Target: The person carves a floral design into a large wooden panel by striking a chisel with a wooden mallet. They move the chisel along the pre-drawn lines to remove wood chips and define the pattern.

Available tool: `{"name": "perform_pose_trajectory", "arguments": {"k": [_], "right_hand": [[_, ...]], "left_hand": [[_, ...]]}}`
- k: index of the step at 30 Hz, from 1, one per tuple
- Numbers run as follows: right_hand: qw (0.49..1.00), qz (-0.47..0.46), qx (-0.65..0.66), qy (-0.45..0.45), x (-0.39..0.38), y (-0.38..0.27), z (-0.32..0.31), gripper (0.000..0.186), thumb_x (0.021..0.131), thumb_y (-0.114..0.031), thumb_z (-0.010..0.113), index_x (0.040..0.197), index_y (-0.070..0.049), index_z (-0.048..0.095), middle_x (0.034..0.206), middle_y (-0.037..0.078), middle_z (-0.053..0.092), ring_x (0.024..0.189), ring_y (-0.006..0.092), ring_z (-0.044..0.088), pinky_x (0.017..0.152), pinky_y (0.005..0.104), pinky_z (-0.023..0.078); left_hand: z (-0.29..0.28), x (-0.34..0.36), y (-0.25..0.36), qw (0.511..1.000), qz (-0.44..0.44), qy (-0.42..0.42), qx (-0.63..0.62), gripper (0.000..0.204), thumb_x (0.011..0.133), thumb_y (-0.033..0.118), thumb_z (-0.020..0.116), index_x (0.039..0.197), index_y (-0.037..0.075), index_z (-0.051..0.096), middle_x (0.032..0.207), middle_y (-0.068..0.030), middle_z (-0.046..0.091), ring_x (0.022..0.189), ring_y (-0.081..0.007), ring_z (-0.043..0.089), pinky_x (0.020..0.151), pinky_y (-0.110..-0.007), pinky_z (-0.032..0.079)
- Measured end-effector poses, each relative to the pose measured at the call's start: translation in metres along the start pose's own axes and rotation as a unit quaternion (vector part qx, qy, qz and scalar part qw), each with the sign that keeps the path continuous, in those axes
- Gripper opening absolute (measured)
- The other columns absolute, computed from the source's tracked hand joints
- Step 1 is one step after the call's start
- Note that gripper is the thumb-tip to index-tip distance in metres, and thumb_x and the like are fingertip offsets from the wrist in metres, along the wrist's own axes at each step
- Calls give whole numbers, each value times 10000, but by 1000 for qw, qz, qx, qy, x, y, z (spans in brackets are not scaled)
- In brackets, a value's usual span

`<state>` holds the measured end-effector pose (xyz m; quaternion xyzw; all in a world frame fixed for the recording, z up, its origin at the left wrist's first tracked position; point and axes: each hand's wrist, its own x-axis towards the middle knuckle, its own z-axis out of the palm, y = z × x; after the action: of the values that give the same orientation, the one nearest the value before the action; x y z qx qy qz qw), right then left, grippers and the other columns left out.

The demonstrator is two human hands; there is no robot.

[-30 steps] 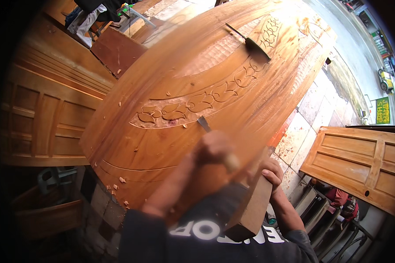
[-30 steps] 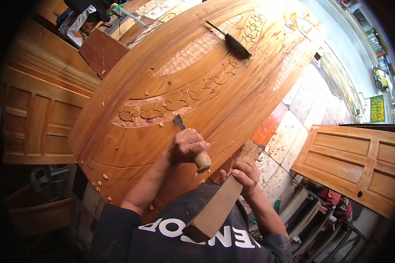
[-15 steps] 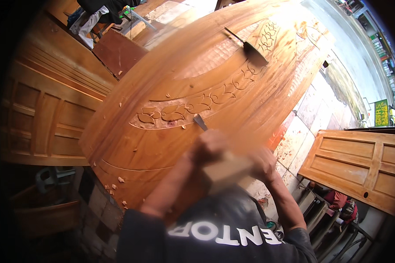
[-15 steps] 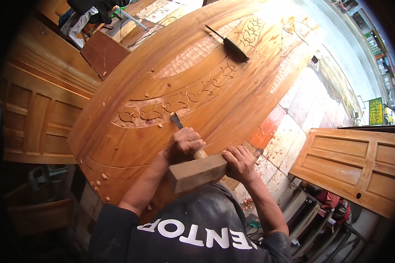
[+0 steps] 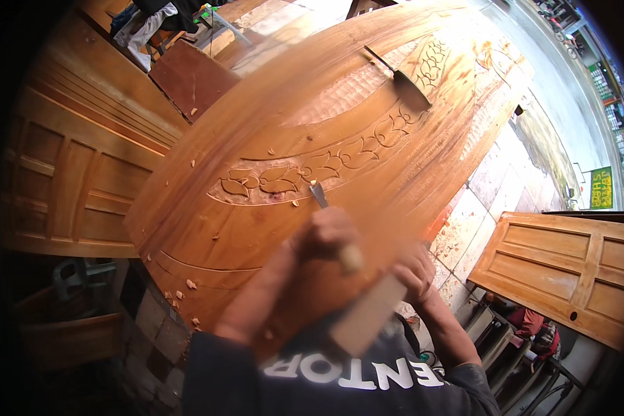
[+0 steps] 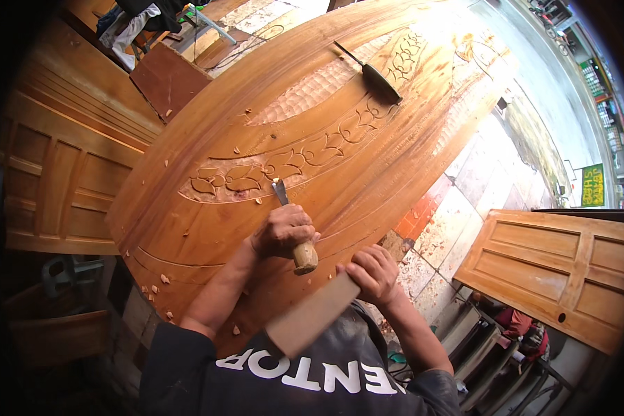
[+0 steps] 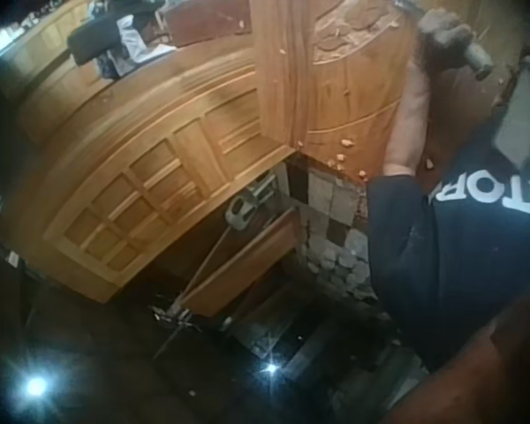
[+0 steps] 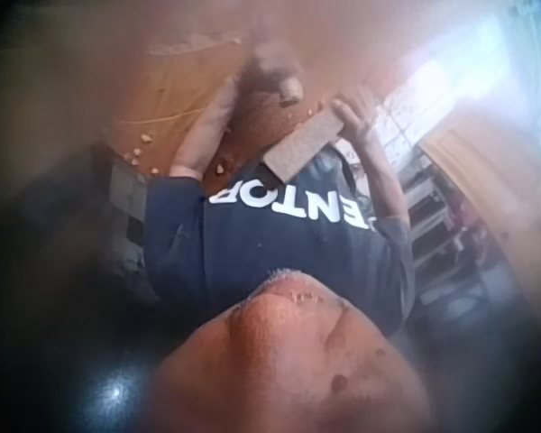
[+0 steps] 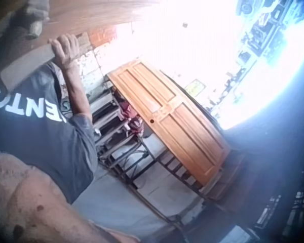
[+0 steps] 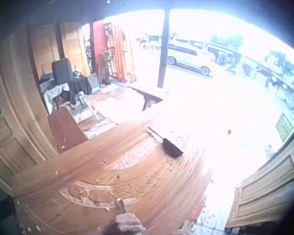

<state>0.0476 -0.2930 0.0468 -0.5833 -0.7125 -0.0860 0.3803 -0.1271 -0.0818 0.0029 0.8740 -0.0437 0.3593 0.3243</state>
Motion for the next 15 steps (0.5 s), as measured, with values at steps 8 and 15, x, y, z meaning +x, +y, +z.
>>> {"name": "perform_pose_trajectory", "arguments": {"k": [8,15], "right_hand": [[998,-35,-12,-43,6,-3,6,358,770,-181,748,1119,-118,695,1011,90,689,911,291,713,836,441,582],[997,69,2,-15,-21,13,1,566,731,-153,853,1250,-97,634,1048,145,704,868,325,712,810,457,589]], "left_hand": [[-28,-4,-9,996,20,-77,-50,208,800,72,856,808,99,651,777,-54,637,681,-272,623,603,-391,511],[-35,-4,11,984,-2,32,173,201,859,134,824,822,113,628,761,-44,623,673,-235,623,560,-343,476]]}}
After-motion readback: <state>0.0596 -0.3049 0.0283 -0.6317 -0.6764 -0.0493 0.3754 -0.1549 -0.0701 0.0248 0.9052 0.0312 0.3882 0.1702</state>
